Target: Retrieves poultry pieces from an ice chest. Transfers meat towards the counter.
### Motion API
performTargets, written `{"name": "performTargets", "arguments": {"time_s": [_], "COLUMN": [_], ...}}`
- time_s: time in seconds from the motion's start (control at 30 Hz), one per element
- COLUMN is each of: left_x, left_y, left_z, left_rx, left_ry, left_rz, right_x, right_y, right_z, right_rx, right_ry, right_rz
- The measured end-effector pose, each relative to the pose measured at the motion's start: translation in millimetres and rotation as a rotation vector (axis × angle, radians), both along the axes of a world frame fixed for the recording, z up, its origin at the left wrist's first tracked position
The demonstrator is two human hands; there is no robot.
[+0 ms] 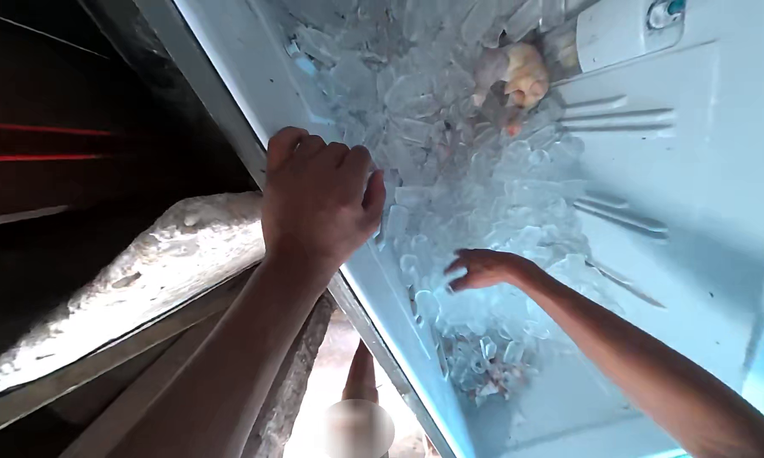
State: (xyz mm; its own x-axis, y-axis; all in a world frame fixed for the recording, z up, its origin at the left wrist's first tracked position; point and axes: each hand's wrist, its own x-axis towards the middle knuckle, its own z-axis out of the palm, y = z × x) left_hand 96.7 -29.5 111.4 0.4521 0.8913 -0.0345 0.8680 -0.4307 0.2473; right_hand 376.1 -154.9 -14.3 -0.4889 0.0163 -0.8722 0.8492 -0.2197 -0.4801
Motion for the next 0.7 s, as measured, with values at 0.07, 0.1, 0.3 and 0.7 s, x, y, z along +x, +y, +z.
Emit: {"name": "performTargets", "arguments": {"time_s": [0.07,0.1,0.3,0.7], "left_x": [-0.5,-1.0,-0.4,-0.9], "left_y": [-0.5,-1.0,-0.7,-2.9], "left_z": [-1.3,-2.4,-1.4,-1.6], "left_rx": [0.030,0.044,0.028,0.054], "left_ry": [-0.007,-0.013,-0.012,-0.061], "left_rz": [0.001,0.003,0.016,0.028], "right_x": [3.7,3.9,-18.2,-48.0], "right_y": [22.7,38.5,143.8,157.1], "right_z": [9.4,9.1,-72.0,-102.1], "right_rx": [0.071,0.223,0.904,1.035], "right_ry": [-0.041,-0.097,-0.245,-0.358], "right_rz": [-0.097,-0.232,-0.609,-0.841]}}
